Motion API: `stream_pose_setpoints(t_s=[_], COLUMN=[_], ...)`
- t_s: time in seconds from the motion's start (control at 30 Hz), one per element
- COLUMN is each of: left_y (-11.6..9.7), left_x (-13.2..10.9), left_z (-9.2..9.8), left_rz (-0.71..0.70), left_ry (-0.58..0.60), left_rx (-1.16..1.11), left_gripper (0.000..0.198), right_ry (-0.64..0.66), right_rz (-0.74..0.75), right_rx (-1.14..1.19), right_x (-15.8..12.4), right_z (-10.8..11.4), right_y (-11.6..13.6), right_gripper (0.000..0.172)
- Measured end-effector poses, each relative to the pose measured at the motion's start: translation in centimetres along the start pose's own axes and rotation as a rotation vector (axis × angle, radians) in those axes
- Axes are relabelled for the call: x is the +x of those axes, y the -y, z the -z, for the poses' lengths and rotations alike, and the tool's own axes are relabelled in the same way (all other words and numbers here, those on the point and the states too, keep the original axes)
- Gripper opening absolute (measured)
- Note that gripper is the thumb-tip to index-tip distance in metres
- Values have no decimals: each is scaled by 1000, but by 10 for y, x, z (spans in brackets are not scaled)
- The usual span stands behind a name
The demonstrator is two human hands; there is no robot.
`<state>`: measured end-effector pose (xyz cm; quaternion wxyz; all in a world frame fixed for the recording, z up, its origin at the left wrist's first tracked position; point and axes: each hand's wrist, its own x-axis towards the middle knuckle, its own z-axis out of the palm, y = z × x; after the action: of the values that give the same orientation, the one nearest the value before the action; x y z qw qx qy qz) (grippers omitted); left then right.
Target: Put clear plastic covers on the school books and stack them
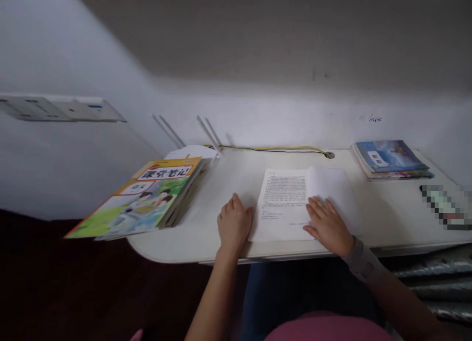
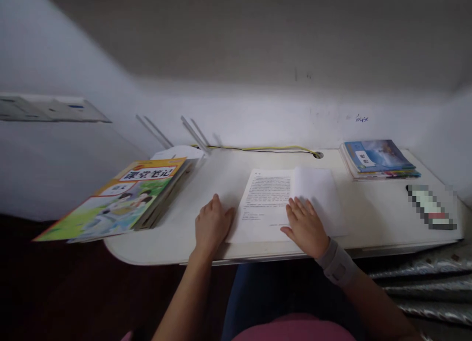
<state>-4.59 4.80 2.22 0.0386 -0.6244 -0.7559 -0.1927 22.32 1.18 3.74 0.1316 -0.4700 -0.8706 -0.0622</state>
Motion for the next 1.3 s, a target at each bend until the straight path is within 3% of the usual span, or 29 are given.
stream_pose_setpoints(t_s=[0.1, 0.17, 0.23, 0.33, 0.47, 0.63, 0.77, 0.87, 0.97, 1.13, 1.23, 1.3], left_y=[4, 9, 11, 3, -29, -87, -132, -142, -119, -37, 5, 21], left_x=[7, 14, 20, 25, 26, 27, 28, 30, 34, 43, 44, 44], left_z=[14, 18, 21, 28, 48, 64, 62, 60, 58, 50, 38, 30], left_rz=[54, 77, 121, 203, 273, 170, 110, 92, 83, 133, 153, 154], left_ry=[112, 203, 267, 348, 482, 572, 667, 714, 615, 379, 366, 377], left_rx=[63, -48, -333, -959, -1574, -1906, -2064, -2085, -1922, -1391, -1083, -833], left_gripper=[41, 26, 19, 25, 30, 26, 24, 26, 28, 30, 31, 27], right_ry=[77, 90, 71, 38, 25, 46, 40, -55, -157, -273, -238, -202], right_rz=[33, 27, 20, 22, -114, -285, -364, -443, -560, -712, -788, -794], right_rx=[25, 35, 65, 231, 751, 1268, 1400, 1338, 1238, 1173, 1300, 1355], right_x=[4, 5, 7, 18, 47, 75, 71, 54, 29, -17, -34, -40], right_z=[-7, -10, -9, -5, 2, 34, 73, 87, 84, 54, 32, 18], right_y=[11, 13, 12, 11, 8, -7, -32, -60, -90, -123, -125, -121], right_gripper=[45, 42, 39, 41, 50, 66, 72, 64, 66, 59, 54, 51])
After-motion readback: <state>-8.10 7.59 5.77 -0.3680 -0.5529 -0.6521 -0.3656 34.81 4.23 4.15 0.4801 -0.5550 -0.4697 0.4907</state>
